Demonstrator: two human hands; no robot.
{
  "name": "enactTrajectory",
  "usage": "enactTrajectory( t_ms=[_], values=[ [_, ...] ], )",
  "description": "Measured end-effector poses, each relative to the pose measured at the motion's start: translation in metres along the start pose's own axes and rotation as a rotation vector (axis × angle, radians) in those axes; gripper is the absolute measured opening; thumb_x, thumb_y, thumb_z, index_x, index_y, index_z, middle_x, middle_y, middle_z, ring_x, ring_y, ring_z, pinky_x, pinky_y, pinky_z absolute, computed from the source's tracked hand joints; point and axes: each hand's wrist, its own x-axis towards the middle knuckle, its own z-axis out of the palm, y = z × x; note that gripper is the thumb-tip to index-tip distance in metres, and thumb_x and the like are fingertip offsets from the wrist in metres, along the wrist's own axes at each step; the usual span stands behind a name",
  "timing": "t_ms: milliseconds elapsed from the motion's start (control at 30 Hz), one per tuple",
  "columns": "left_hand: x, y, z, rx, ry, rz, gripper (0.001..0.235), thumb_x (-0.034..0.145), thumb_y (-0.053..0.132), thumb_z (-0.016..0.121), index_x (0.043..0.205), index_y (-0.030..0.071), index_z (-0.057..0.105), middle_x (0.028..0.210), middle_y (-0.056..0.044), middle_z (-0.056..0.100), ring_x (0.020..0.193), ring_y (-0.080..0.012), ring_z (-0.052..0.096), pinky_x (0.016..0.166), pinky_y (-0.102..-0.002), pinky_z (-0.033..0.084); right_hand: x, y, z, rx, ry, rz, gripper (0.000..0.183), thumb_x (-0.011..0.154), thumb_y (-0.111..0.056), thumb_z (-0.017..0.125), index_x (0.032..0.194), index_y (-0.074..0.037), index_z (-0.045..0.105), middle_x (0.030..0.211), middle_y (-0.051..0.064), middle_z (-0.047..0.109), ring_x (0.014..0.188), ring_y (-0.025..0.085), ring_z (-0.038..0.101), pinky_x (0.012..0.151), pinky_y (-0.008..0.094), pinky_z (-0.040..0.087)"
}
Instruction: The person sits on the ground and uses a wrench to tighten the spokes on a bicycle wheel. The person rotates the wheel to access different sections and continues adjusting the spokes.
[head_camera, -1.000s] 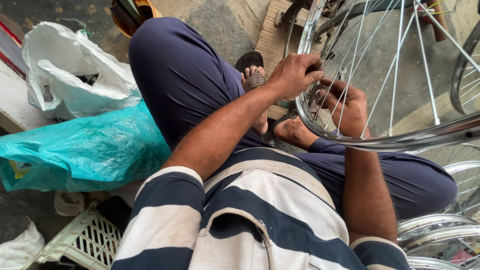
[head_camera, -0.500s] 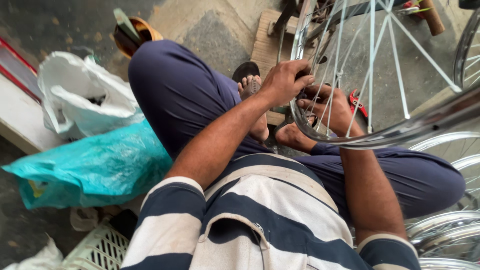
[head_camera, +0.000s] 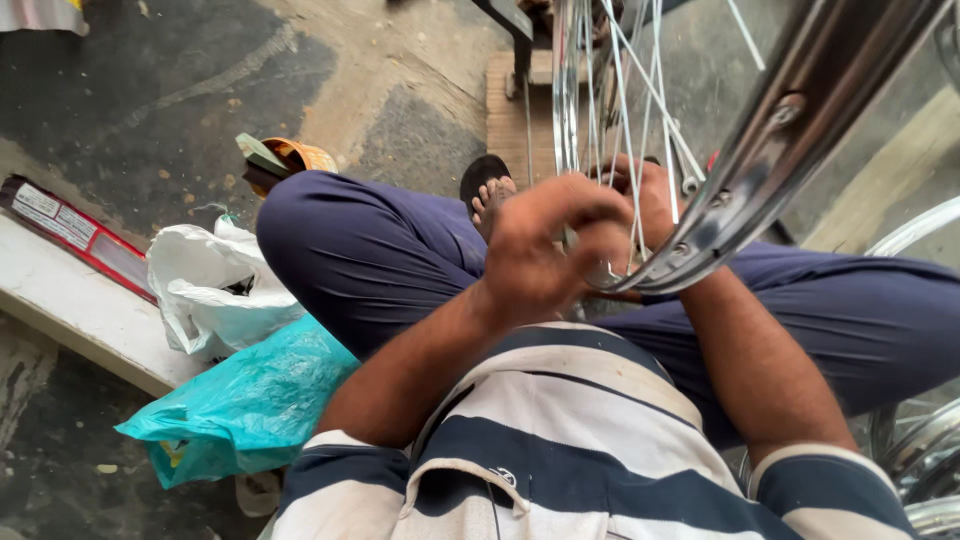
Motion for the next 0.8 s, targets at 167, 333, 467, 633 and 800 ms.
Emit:
enactTrajectory(
  t_ms=[167,333,467,633,800],
  values=[
    [0.001,0.031,0.011,0.356,-0.03,0.247,0.027,0.105,0.034,0.072,0.107,0.008,0.064,0.088,-0.004,0.062,0.075,-0.0175,0.062,0.067,-0.034,0.049,-0.003,-0.016,0.015,-0.267,0.38,-0.04,0.026,0.094,-0.014,0.073,0.115,0.001,0.07,0.088,0.009,0.075,0.075,0.018,0.071,0.063,0.036,0.058],
    [-0.034,-0.014,0.004,0.547,-0.21,0.325,0.019,0.101,0.024,0.073,0.105,0.007,0.067,0.087,-0.006,0.063,0.078,-0.0205,0.059,0.072,-0.039,0.048,-0.01,-0.038,-0.003,-0.223,0.429,0.056,0.022,0.1,-0.017,0.072,0.117,-0.003,0.069,0.086,0.008,0.072,0.071,0.015,0.069,0.06,0.03,0.058],
    [-0.059,-0.057,-0.011,0.892,-0.372,0.109,0.03,0.086,0.016,0.067,0.112,0.002,0.068,0.09,-0.009,0.065,0.082,-0.025,0.066,0.074,-0.037,0.054,-0.013,-0.036,-0.008,-0.121,0.426,-0.112,0.023,0.101,-0.015,0.07,0.119,-0.001,0.067,0.097,0.008,0.07,0.083,0.012,0.07,0.066,0.023,0.062],
    [-0.077,-0.068,0.002,0.823,-0.283,0.151,0.022,0.089,0.014,0.069,0.107,0.0,0.067,0.086,-0.008,0.065,0.08,-0.0244,0.068,0.072,-0.036,0.054,-0.007,-0.01,-0.02,-0.275,0.443,-0.158,0.016,0.106,-0.008,0.066,0.119,0.001,0.067,0.103,0.011,0.072,0.09,0.016,0.071,0.076,0.029,0.061],
    [-0.073,-0.063,0.004,0.877,-0.294,0.162,0.019,0.088,0.012,0.068,0.105,0.001,0.067,0.084,-0.007,0.063,0.079,-0.0222,0.068,0.07,-0.035,0.053,-0.004,-0.003,-0.025,-0.017,0.394,-0.128,0.02,0.105,-0.008,0.07,0.121,0.002,0.063,0.103,0.012,0.071,0.091,0.017,0.069,0.079,0.031,0.059]
  ],
)
